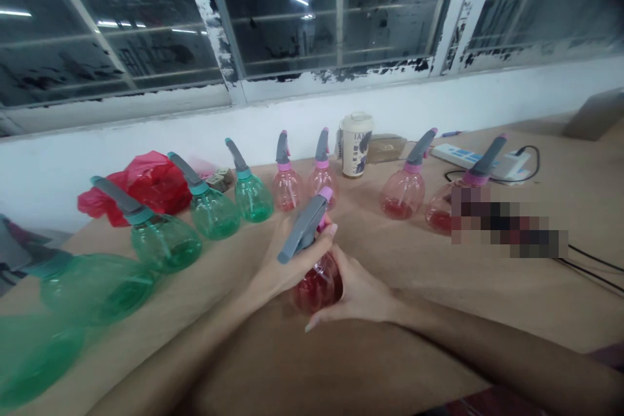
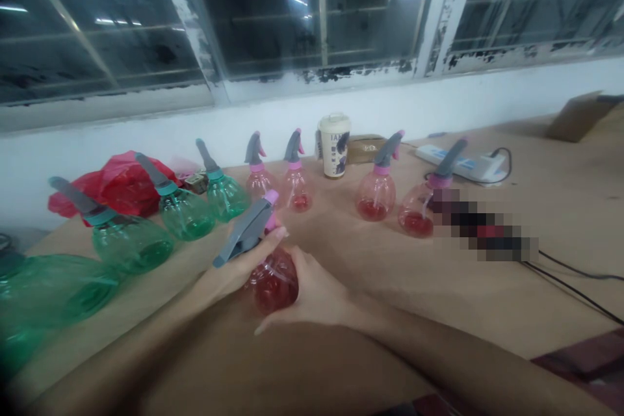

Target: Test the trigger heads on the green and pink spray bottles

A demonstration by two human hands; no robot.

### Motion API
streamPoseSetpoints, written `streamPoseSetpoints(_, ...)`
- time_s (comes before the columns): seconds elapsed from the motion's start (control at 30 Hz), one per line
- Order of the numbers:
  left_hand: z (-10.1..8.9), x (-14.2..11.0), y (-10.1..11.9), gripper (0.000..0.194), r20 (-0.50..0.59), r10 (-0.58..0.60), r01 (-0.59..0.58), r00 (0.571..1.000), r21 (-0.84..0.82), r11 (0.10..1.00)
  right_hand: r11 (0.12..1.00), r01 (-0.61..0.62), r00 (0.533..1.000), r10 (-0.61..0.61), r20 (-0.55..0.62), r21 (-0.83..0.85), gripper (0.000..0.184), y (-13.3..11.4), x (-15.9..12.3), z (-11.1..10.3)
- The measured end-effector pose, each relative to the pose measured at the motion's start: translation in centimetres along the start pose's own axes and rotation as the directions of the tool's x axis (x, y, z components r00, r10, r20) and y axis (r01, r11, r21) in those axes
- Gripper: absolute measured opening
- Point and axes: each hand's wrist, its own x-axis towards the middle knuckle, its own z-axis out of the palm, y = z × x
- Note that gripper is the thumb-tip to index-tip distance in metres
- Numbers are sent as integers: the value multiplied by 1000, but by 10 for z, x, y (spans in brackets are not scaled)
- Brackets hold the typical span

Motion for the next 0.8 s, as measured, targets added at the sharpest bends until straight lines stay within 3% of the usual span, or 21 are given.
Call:
streamPoseSetpoints(0.13,-1,0,0,12,-9,59,-59,998,38,998,1000,-10,1000,10,3,-29,96,-5,1,0)
streamPoseSetpoints(0.23,-1,0,-2,9,8,24,-24,1000,28,999,999,-37,999,37,-15,-16,94,-4,-1,0)
streamPoseSetpoints(0.37,0,-1,-7,20,15,-34,34,999,6,999,992,-116,992,113,-47,-57,95,0,-3,-1)
streamPoseSetpoints(0.8,3,-3,-10,21,-3,-13,13,1000,-14,1000,981,-124,992,121,-32,-146,107,4,-2,-5)
